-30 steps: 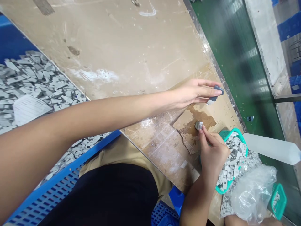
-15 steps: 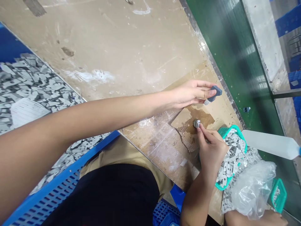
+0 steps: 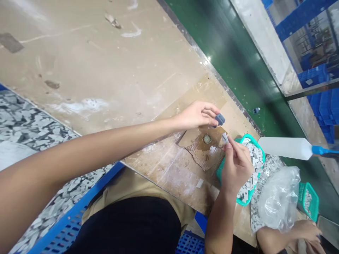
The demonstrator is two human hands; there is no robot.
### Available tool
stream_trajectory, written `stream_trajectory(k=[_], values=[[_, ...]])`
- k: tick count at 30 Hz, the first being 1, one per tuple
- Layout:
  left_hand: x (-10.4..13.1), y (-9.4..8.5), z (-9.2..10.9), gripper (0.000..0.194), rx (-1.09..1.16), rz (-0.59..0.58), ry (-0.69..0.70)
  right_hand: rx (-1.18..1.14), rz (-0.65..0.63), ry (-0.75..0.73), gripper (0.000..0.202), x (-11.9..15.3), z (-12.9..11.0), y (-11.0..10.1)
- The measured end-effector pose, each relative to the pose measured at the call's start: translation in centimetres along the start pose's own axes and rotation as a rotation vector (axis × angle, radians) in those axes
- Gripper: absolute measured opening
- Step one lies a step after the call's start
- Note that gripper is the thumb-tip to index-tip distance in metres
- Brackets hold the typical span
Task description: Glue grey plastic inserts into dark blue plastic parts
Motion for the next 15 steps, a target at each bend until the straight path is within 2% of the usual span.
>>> stream_trajectory(k=[3, 5, 9, 15], values=[[0.4, 1.0, 0.0, 0.025, -0.013, -0.063, -0.004, -0.036, 0.105, -0.025, 0.021, 0.0, -0.3, -0.8], [0.7, 1.8, -0.1, 0.022, 0.006, -0.118, -0.025, -0.072, 0.112, -0.036, 0.021, 0.0, -0.5, -0.9], [1.4, 2.9, -0.3, 0.018, 0.055, -0.207, -0.055, -0.150, 0.032, -0.017, 0.025, 0.0, -0.6, -0.6], [1.6, 3.2, -0.4, 0.019, 0.098, -0.247, -0.039, -0.127, -0.052, -0.035, 0.029, -0.1, -0.7, -0.3]])
Point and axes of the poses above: each hand's wrist, its own x-axis away from the middle knuckle, its own y-axis out of the palm, z = x × y, the point moved 6 cm from there along -x, towards the middle knuckle, and after that the axes turned 13 degrees about -x, right-handed, at the moved point
